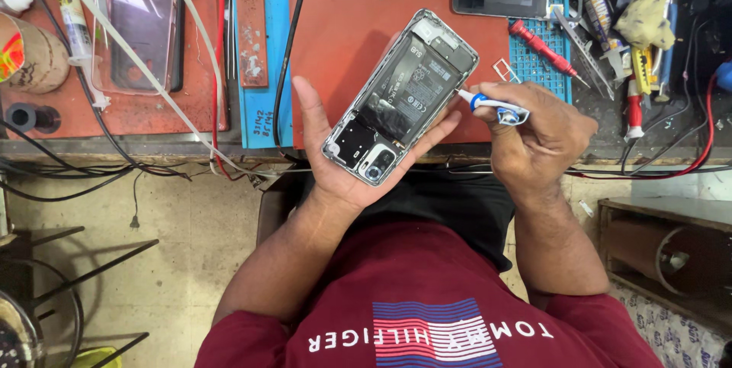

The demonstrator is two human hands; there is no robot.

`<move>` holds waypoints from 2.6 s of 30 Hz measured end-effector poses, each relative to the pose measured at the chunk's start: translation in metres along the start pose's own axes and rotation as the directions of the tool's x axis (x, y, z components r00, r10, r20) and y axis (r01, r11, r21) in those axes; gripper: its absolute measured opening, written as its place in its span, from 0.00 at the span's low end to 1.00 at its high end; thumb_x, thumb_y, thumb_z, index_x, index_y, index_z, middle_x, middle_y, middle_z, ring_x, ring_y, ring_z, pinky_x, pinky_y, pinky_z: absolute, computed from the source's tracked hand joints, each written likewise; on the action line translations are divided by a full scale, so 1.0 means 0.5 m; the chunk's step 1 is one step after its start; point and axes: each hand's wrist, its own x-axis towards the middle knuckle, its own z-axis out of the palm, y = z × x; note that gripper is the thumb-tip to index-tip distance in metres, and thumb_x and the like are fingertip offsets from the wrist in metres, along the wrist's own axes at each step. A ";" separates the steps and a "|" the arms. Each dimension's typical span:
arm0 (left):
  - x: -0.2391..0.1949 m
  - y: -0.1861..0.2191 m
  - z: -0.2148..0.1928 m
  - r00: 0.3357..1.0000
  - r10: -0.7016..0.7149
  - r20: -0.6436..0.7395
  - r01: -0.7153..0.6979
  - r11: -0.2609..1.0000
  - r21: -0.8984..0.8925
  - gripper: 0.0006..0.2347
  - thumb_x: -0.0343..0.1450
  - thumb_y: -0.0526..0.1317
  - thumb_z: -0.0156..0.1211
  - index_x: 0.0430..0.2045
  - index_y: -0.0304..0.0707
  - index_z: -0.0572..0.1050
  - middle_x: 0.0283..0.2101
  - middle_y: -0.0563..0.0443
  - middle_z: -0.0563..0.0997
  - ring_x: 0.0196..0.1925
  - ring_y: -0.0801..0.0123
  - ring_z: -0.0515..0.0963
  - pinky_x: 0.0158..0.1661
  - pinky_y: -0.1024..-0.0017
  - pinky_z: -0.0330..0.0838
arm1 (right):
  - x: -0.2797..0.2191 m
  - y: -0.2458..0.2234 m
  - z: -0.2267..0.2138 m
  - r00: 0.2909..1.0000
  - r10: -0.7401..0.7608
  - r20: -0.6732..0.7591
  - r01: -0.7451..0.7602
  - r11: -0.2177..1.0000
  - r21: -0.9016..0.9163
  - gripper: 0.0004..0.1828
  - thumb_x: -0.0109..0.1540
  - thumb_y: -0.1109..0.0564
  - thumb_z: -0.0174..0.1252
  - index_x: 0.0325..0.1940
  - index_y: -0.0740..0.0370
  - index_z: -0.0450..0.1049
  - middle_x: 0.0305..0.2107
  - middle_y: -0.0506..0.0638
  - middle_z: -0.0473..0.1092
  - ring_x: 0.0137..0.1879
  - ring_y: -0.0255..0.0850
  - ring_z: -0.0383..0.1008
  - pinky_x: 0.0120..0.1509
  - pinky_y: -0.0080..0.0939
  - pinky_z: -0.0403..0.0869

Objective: The person uses a red screwdriver to remove screws from a disassembled smartphone, applies adhesive along the frame, and reattaches the back cover. They then secure the phone with multiple rubber bands and wipe the screen with a cloth.

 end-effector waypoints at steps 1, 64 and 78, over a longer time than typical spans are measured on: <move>0.000 0.000 -0.001 1.000 0.004 0.011 -0.004 1.000 -0.009 0.54 0.65 0.79 0.39 0.75 0.27 0.50 0.75 0.27 0.56 0.78 0.38 0.54 0.79 0.41 0.40 | -0.002 -0.003 0.001 1.000 -0.002 0.007 0.003 1.000 -0.002 0.07 0.69 0.69 0.65 0.52 0.70 0.79 0.37 0.56 0.80 0.39 0.36 0.80 0.44 0.28 0.76; 0.004 0.008 0.018 0.998 0.028 -0.060 -0.031 0.999 -0.043 0.52 0.66 0.79 0.33 0.77 0.34 0.45 0.77 0.32 0.49 0.80 0.41 0.47 0.77 0.49 0.43 | -0.059 -0.086 0.056 0.967 -0.090 0.240 0.087 0.996 0.026 0.15 0.60 0.75 0.57 0.49 0.69 0.77 0.38 0.57 0.79 0.37 0.42 0.82 0.39 0.33 0.79; 0.005 0.006 -0.005 0.998 0.064 0.005 -0.064 0.995 0.082 0.43 0.71 0.75 0.30 0.80 0.52 0.43 0.78 0.43 0.51 0.79 0.51 0.54 0.78 0.54 0.47 | -0.065 -0.093 0.069 0.960 -0.082 0.269 0.070 0.996 0.054 0.14 0.59 0.75 0.55 0.48 0.71 0.77 0.38 0.59 0.79 0.36 0.41 0.82 0.38 0.32 0.79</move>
